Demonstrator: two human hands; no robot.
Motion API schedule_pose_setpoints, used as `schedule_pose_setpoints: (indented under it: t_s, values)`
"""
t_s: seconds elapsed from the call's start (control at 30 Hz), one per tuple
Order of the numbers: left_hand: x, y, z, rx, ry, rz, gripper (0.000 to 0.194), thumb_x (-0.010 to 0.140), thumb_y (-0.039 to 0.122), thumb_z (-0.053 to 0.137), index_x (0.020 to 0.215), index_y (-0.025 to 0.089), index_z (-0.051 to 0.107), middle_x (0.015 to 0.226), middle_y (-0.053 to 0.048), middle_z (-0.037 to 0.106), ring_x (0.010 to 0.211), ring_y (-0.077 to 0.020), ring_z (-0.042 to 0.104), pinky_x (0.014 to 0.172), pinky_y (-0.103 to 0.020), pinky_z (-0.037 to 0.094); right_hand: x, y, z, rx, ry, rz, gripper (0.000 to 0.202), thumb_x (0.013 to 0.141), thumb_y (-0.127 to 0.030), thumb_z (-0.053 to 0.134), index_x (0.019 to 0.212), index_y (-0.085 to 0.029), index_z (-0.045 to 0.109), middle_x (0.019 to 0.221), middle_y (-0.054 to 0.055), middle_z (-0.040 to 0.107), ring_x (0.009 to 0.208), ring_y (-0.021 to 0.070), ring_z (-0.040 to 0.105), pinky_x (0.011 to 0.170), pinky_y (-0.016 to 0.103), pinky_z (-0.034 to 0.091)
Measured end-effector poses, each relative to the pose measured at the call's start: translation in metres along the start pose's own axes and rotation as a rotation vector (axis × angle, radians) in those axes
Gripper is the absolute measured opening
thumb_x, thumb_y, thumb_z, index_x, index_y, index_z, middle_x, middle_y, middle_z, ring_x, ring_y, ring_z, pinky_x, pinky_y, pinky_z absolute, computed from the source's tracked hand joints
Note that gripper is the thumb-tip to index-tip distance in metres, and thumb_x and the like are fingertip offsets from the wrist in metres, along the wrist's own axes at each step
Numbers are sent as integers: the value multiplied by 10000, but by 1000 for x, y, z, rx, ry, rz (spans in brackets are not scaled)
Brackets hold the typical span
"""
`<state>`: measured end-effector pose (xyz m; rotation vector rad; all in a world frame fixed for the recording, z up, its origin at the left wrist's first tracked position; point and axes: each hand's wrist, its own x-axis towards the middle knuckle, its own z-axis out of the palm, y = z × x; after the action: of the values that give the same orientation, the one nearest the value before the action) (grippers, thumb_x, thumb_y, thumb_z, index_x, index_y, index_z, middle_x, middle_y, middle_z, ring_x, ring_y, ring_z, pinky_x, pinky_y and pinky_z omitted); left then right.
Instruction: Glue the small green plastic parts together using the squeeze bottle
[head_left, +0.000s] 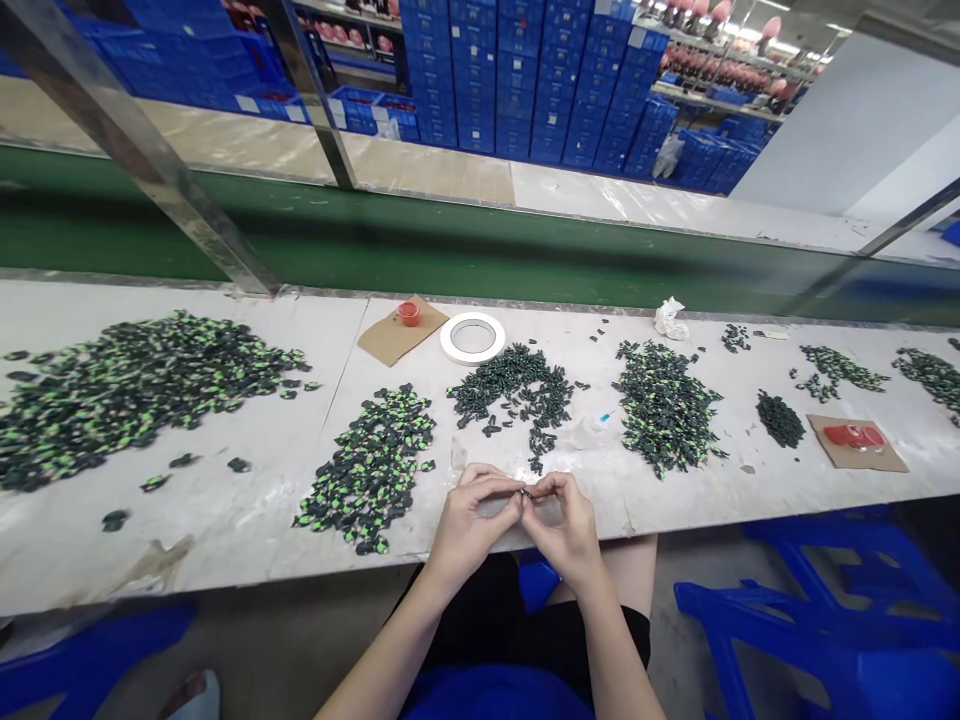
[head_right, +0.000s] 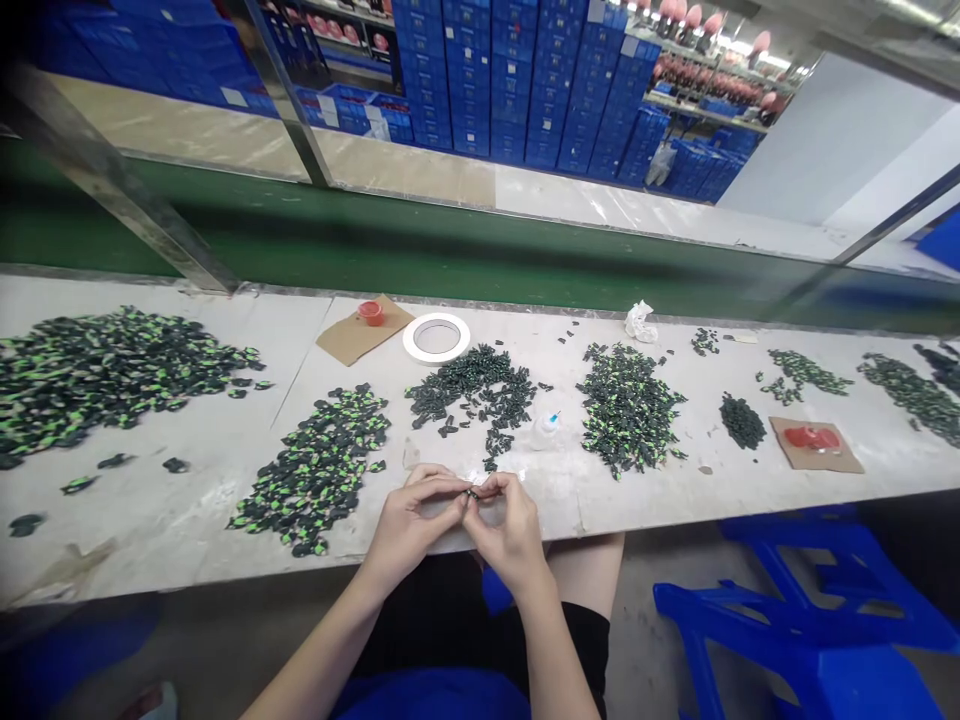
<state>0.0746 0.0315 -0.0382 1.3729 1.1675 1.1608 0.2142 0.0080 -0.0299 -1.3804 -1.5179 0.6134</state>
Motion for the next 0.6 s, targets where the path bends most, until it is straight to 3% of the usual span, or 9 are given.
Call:
schedule_pose_setpoints:
  t_s: [0.2, 0.3, 0.37, 0.47, 0.53, 0.6]
  values:
    - [0, 3, 3, 106, -90, 114, 123, 744, 199, 684, 839, 208, 762, 785, -79, 702, 896, -211, 638, 768, -322, 566, -9, 0, -15, 0, 12, -54, 66, 828, -188, 595, 886, -210, 616, 764, 34, 674, 679, 162, 662, 618, 283, 567]
    - [0, 5, 1, 186, -45, 181, 194, 779, 256, 683, 960, 215, 741, 900, -87, 720, 965, -228, 630, 826, -370, 555, -10, 12, -36, -36, 160, -24, 25, 821, -205, 634, 820, -204, 659, 774, 49, 682, 724, 192, 667, 655, 323, 559]
    - [0, 5, -6, 295, 30, 249, 200, 811, 278, 658, 993, 230, 727, 927, -75, 733, 1000, -245, 607, 869, -420, 524, -4, 24, -51, -57, 359, 18, 39, 802, -231, 669, 814, -194, 671, 795, 55, 679, 736, 193, 659, 673, 334, 553]
    - [2, 5, -25, 545, 265, 335, 161, 842, 281, 619, 959, 249, 725, 947, -64, 740, 1038, -283, 563, 932, -512, 430, 15, 41, -72, -51, 617, 14, 120, 765, -285, 708, 792, -175, 668, 795, 55, 648, 732, 185, 631, 656, 334, 544]
    - [4, 4, -40, 708, 431, 347, 138, 843, 269, 609, 913, 246, 724, 948, -76, 738, 1054, -314, 538, 950, -559, 357, 29, 49, -81, -26, 679, 1, 157, 747, -305, 721, 793, -171, 655, 829, 55, 627, 759, 183, 628, 673, 337, 545]
    - [4, 1, -53, 813, 507, 335, 124, 840, 263, 602, 861, 241, 723, 935, -87, 732, 1068, -341, 522, 956, -591, 296, 37, 52, -83, -34, 666, -5, 226, 752, -315, 719, 912, -171, 652, 991, 91, 612, 872, 200, 626, 730, 360, 549]
